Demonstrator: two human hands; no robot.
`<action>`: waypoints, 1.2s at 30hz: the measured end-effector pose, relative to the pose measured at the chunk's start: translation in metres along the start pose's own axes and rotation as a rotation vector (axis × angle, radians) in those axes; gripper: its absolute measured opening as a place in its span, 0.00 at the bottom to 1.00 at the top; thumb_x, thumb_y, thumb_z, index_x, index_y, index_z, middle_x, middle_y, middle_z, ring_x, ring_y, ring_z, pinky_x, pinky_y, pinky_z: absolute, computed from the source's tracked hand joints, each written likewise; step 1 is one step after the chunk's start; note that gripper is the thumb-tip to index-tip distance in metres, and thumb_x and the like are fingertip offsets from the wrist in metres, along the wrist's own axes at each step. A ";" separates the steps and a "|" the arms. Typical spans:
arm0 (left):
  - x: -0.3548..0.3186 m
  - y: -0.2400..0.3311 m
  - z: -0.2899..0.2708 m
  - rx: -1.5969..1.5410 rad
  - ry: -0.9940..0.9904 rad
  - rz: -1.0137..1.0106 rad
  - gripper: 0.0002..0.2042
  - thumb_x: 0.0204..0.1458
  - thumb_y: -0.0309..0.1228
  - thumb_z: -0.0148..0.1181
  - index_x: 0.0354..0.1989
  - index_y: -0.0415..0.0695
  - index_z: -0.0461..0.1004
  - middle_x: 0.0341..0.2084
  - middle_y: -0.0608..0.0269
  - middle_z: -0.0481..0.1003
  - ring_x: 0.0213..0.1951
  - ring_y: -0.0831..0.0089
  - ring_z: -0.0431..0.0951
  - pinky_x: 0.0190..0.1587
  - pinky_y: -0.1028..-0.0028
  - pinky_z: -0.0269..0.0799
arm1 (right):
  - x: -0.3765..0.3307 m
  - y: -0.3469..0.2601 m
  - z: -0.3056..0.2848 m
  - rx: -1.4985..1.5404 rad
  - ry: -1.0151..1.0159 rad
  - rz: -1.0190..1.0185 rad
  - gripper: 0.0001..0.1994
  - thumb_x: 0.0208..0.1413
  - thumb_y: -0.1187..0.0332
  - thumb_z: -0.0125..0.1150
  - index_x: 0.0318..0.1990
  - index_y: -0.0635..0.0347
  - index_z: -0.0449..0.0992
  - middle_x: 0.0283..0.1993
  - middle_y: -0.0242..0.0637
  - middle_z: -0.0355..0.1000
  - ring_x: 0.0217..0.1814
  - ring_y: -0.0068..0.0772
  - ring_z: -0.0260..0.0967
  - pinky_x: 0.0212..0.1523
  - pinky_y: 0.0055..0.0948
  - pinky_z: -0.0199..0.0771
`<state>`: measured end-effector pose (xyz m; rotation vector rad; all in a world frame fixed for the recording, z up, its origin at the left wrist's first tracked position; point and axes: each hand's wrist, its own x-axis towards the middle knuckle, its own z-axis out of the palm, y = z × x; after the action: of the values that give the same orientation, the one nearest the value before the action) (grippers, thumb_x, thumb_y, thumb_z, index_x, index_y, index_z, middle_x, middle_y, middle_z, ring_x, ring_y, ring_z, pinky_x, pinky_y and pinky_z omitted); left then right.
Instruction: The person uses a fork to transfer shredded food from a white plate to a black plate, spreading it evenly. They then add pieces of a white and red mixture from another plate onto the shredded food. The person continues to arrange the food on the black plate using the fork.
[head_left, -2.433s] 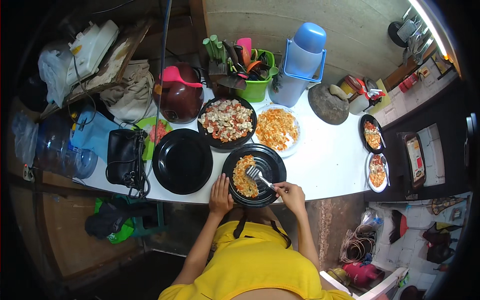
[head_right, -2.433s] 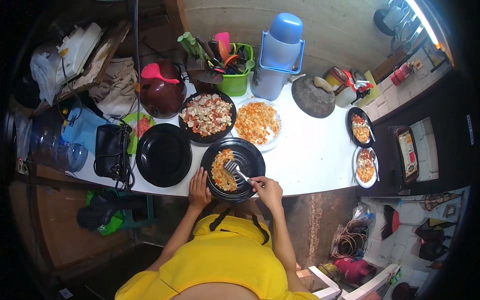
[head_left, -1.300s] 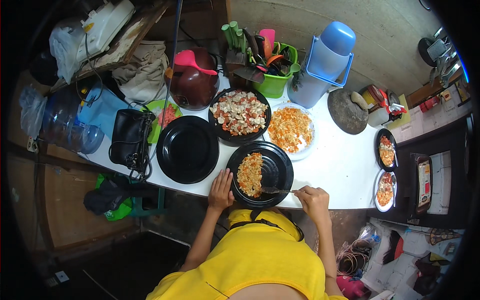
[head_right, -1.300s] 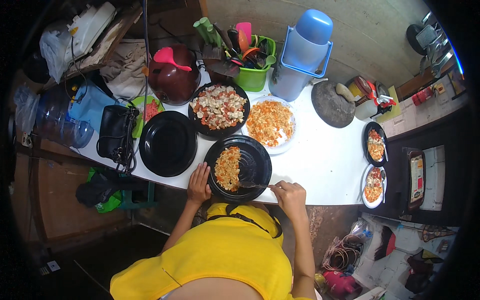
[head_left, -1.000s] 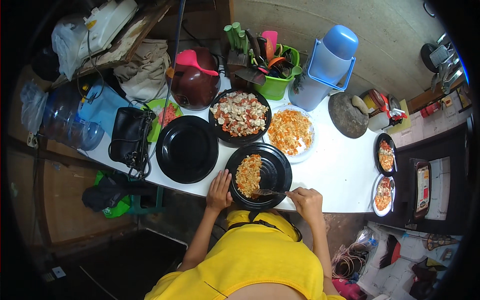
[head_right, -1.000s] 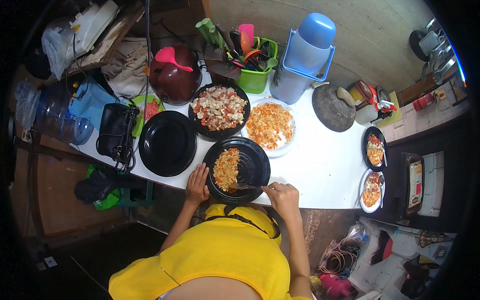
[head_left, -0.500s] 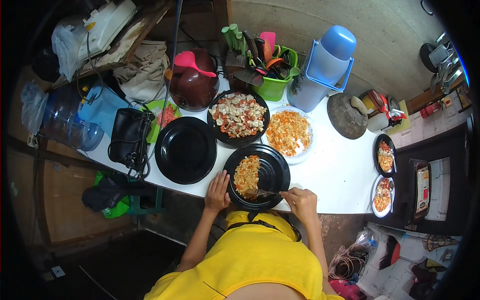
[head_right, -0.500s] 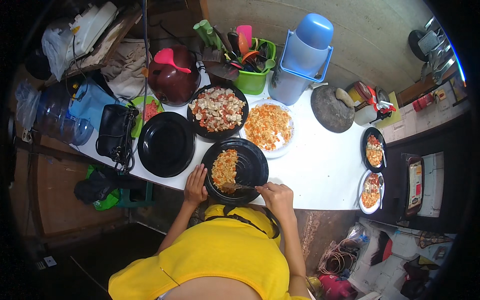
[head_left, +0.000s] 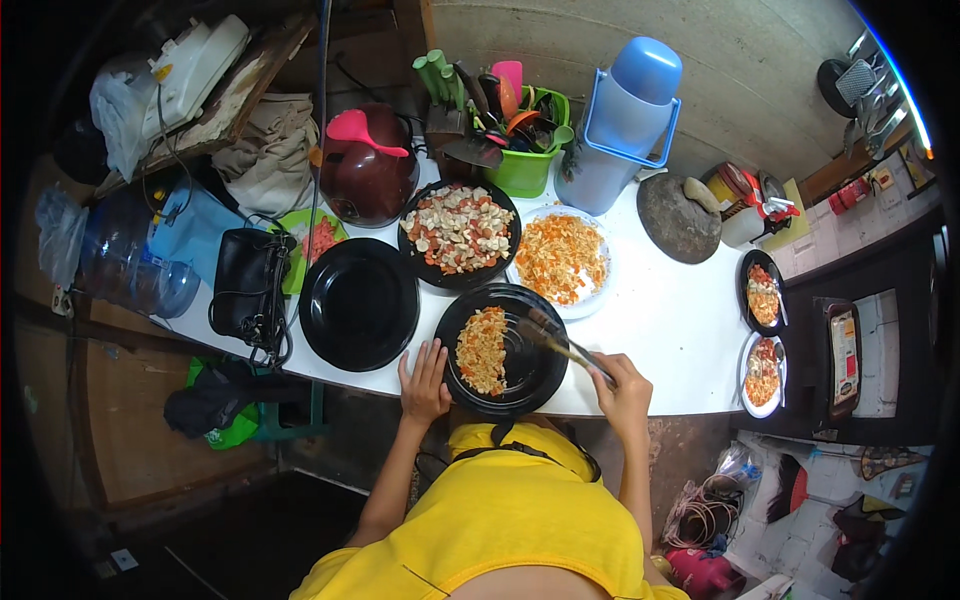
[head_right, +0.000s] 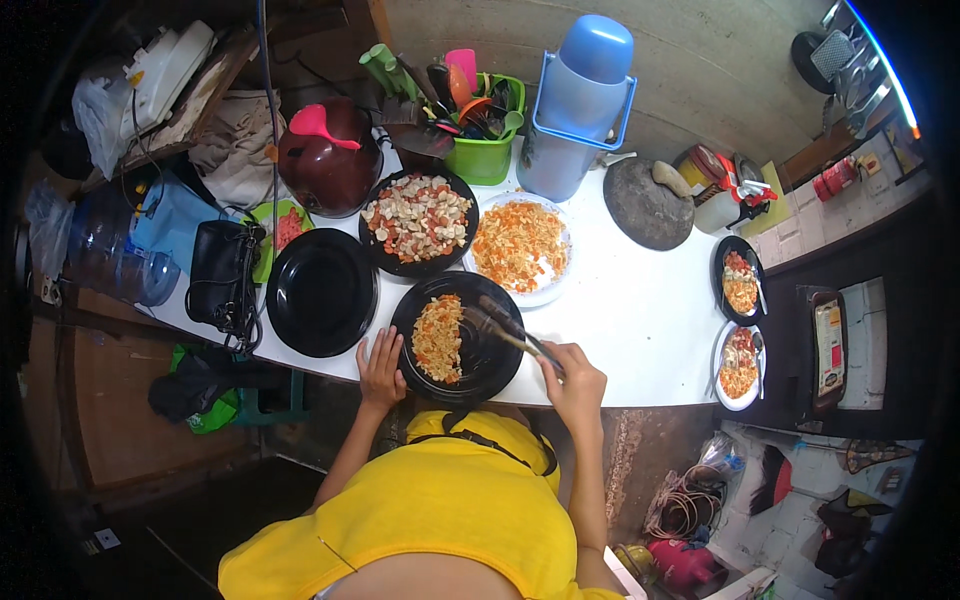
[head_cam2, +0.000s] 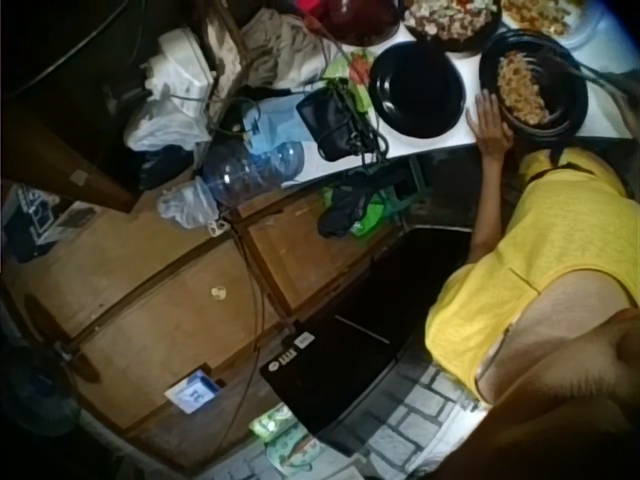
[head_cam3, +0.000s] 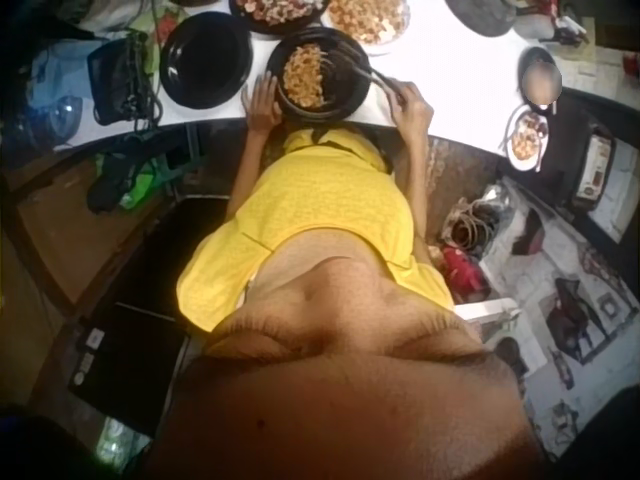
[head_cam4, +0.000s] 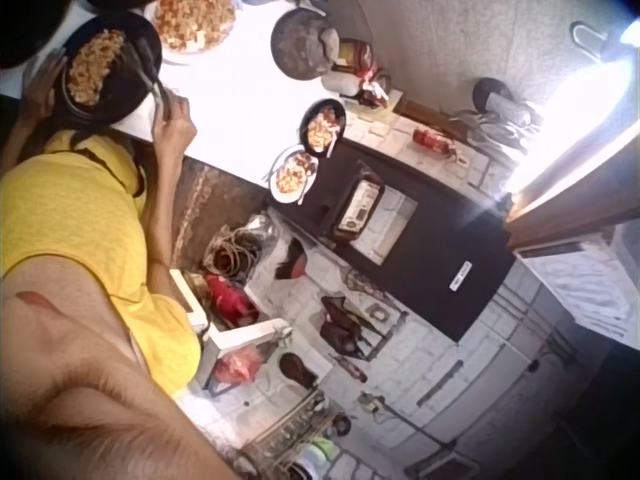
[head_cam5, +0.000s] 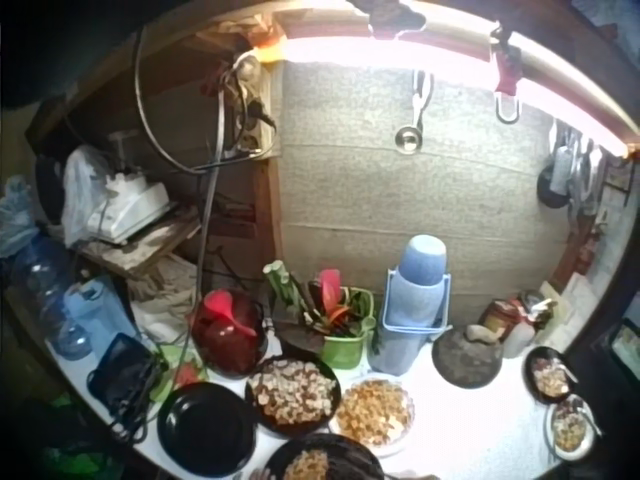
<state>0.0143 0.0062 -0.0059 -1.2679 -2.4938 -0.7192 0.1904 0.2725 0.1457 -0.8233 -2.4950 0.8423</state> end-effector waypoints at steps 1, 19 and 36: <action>0.000 0.000 0.000 -0.009 0.000 -0.002 0.26 0.58 0.39 0.33 0.61 0.40 0.65 0.63 0.53 0.64 0.66 0.59 0.61 0.65 0.44 0.45 | 0.000 0.006 0.001 -0.033 0.026 0.005 0.08 0.53 0.68 0.64 0.40 0.56 0.81 0.32 0.38 0.75 0.28 0.39 0.75 0.28 0.30 0.72; -0.001 0.003 -0.003 0.062 -0.012 -0.008 0.27 0.56 0.38 0.37 0.64 0.42 0.62 0.65 0.57 0.61 0.67 0.59 0.59 0.62 0.39 0.43 | 0.017 0.015 0.008 0.005 0.032 0.176 0.12 0.60 0.63 0.57 0.44 0.60 0.80 0.27 0.43 0.78 0.25 0.33 0.75 0.29 0.28 0.71; 0.001 0.002 -0.003 0.027 -0.071 -0.020 0.27 0.55 0.38 0.39 0.64 0.41 0.61 0.65 0.55 0.61 0.67 0.60 0.58 0.65 0.33 0.28 | -0.013 0.016 0.014 0.071 -0.135 0.288 0.11 0.58 0.61 0.58 0.44 0.53 0.81 0.30 0.46 0.77 0.30 0.43 0.76 0.31 0.35 0.72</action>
<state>0.0153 0.0064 -0.0020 -1.2820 -2.5672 -0.6538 0.1995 0.2686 0.1229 -1.1550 -2.4784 1.1090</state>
